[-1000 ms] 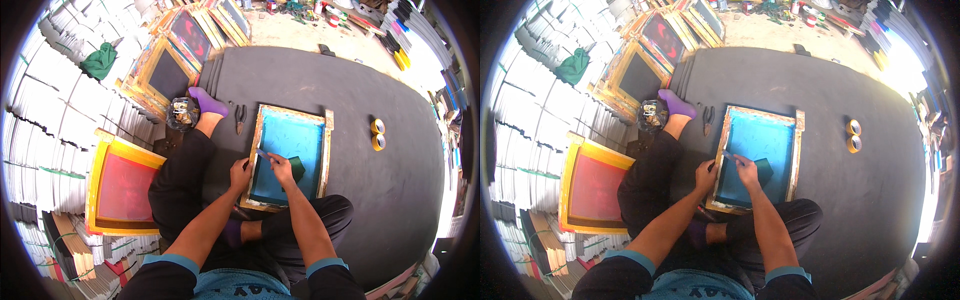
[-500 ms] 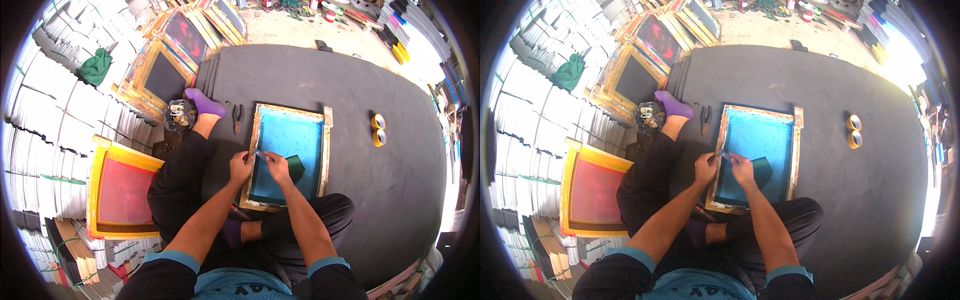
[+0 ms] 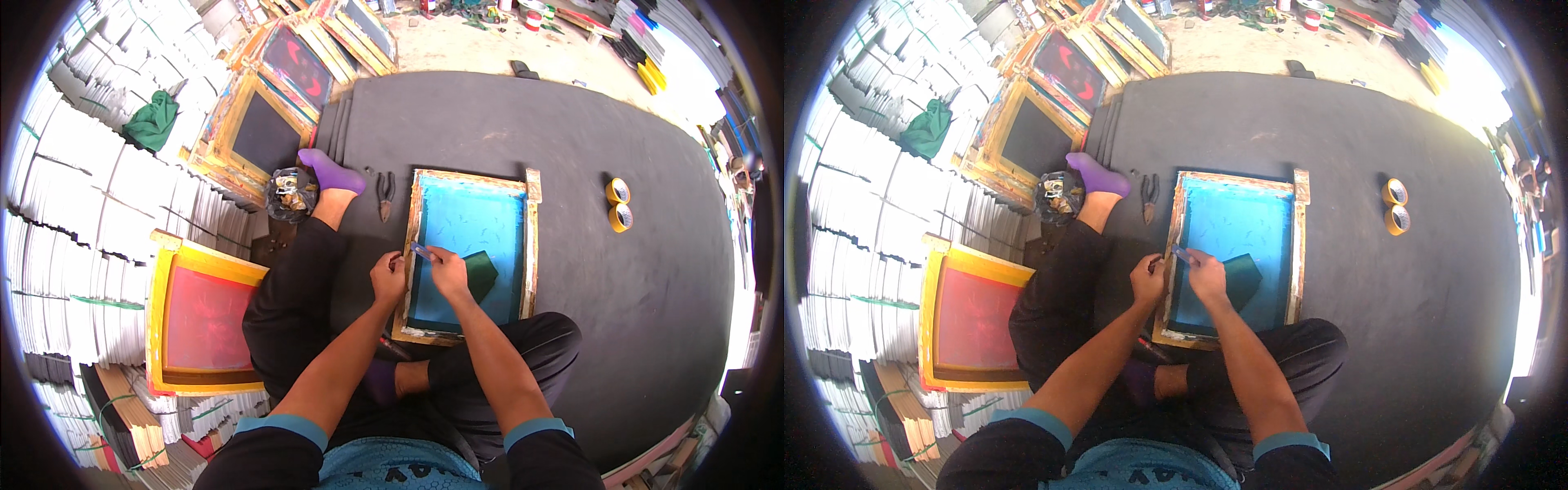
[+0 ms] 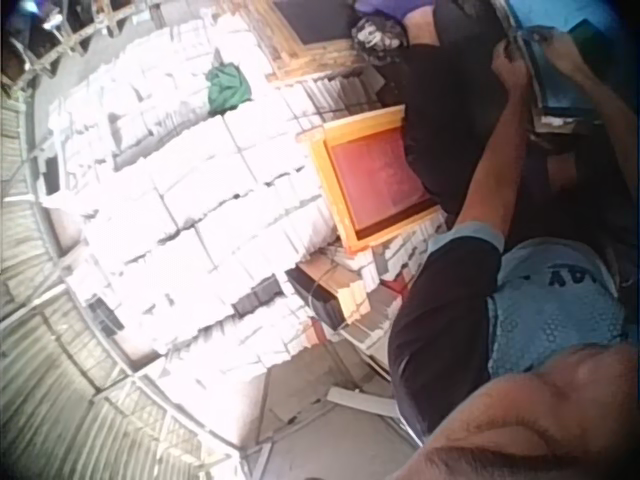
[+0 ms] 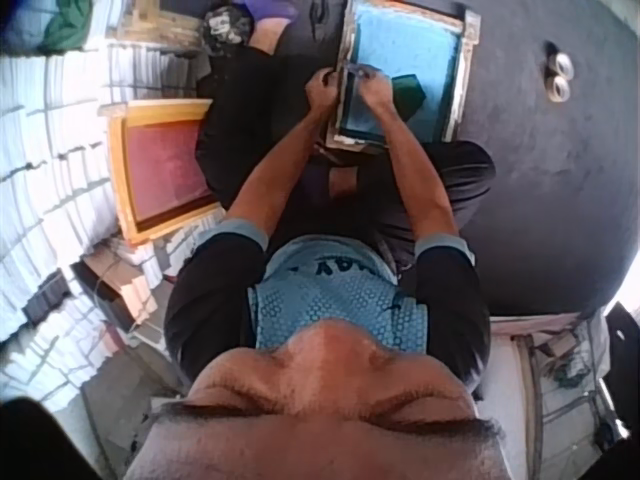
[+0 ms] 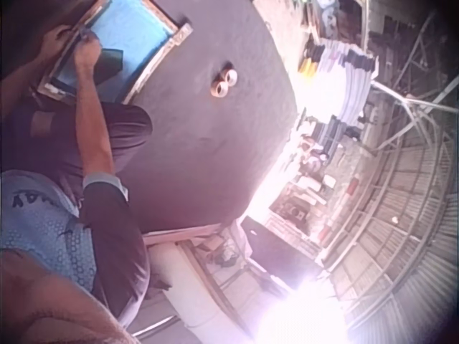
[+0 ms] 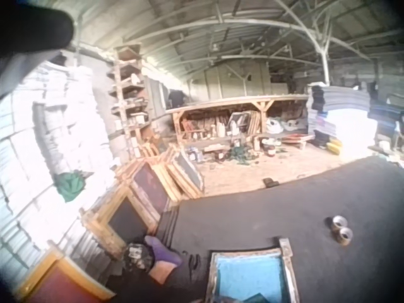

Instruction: The person sits on the floor and uses a small knife to scrape and clean the edges of a screen-printing frame. They repeatedly remove dried material from the frame's border and mesh area, then place the tool down and continue scraping.

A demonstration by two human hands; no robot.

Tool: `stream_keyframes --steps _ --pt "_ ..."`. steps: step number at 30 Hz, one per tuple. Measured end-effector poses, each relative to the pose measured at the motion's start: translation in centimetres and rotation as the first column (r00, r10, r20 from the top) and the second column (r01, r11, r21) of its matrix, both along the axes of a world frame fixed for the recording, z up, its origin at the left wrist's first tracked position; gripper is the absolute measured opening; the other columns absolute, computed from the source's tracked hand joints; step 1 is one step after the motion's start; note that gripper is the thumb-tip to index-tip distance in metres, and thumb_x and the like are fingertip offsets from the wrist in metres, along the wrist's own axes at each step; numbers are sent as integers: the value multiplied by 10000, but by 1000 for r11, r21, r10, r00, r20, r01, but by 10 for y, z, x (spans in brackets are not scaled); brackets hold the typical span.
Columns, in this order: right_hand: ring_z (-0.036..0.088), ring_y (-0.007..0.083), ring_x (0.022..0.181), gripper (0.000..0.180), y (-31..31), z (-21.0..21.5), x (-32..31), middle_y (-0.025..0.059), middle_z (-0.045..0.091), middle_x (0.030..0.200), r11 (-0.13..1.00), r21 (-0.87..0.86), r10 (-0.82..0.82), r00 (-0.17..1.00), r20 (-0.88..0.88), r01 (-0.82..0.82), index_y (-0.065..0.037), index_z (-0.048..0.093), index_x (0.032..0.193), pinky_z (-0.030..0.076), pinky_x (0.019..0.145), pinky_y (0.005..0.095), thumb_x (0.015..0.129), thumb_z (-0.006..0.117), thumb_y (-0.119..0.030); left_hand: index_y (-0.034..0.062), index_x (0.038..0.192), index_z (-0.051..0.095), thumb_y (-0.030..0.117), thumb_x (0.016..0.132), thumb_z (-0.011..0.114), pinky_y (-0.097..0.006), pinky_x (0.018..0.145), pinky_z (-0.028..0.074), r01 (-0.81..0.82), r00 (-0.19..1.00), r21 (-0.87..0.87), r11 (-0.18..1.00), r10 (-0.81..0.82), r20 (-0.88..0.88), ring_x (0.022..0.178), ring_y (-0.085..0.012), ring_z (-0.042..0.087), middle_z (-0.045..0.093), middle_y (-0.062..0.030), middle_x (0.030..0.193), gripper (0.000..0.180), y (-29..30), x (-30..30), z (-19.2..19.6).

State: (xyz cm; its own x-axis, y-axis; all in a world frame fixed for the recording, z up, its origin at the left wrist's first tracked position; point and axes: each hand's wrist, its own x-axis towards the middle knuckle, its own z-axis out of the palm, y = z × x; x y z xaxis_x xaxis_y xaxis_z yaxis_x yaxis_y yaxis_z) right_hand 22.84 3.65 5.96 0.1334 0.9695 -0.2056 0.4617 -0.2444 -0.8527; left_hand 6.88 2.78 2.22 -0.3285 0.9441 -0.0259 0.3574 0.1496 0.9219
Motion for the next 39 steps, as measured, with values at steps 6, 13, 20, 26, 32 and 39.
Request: stream_keyframes --steps 6,13,20,26,32,39 --pt "732 357 982 300 -2 -21 13 193 757 1067 998 -54 -43 994 -96 38 -151 743 1258 556 880 410 972 660 -190 -14 1123 741 171 953 704 -340 856 558 12 999 -73 997 -14 -30 909 -216 734 769 -150 1008 254 -7 -8 -5" --pt "619 176 758 295 1 -26 14 87 690 846 999 -33 -46 991 -126 42 -134 749 1260 510 704 333 979 670 -178 -19 1092 742 185 956 695 -352 826 559 11 999 -7 1000 -11 -42 887 -245 738 763 -162 976 250 -11 -15 0" --pt "739 332 996 277 -4 -24 12 193 757 1075 999 -21 -27 995 -92 25 -143 765 1215 556 889 386 957 694 -216 -26 1062 740 183 949 696 -358 787 564 3 999 51 999 -1 -39 848 -268 745 755 -173 937 242 -11 -19 -7" --pt "673 242 826 282 -2 -31 13 135 717 920 999 -4 -46 990 -131 46 -127 759 1233 525 764 352 971 679 -197 -28 1048 742 177 953 690 -362 777 565 15 999 79 997 -12 -43 836 -262 745 758 -167 928 232 -9 -18 -7" --pt "734 293 861 279 -4 -32 13 192 758 979 997 -59 -48 989 -140 40 -129 762 1221 552 830 377 965 679 -204 -33 1049 741 179 958 689 -349 773 564 -8 999 25 1000 8 -32 831 -240 742 759 -162 924 236 -11 -22 -1" --pt "734 294 871 278 -4 -31 9 191 762 991 999 -30 -39 991 -126 35 -132 761 1224 550 834 376 968 677 -202 -14 1075 750 188 961 701 -314 765 541 -21 1000 28 999 21 2 797 -164 695 754 -107 901 237 -11 -26 -1"
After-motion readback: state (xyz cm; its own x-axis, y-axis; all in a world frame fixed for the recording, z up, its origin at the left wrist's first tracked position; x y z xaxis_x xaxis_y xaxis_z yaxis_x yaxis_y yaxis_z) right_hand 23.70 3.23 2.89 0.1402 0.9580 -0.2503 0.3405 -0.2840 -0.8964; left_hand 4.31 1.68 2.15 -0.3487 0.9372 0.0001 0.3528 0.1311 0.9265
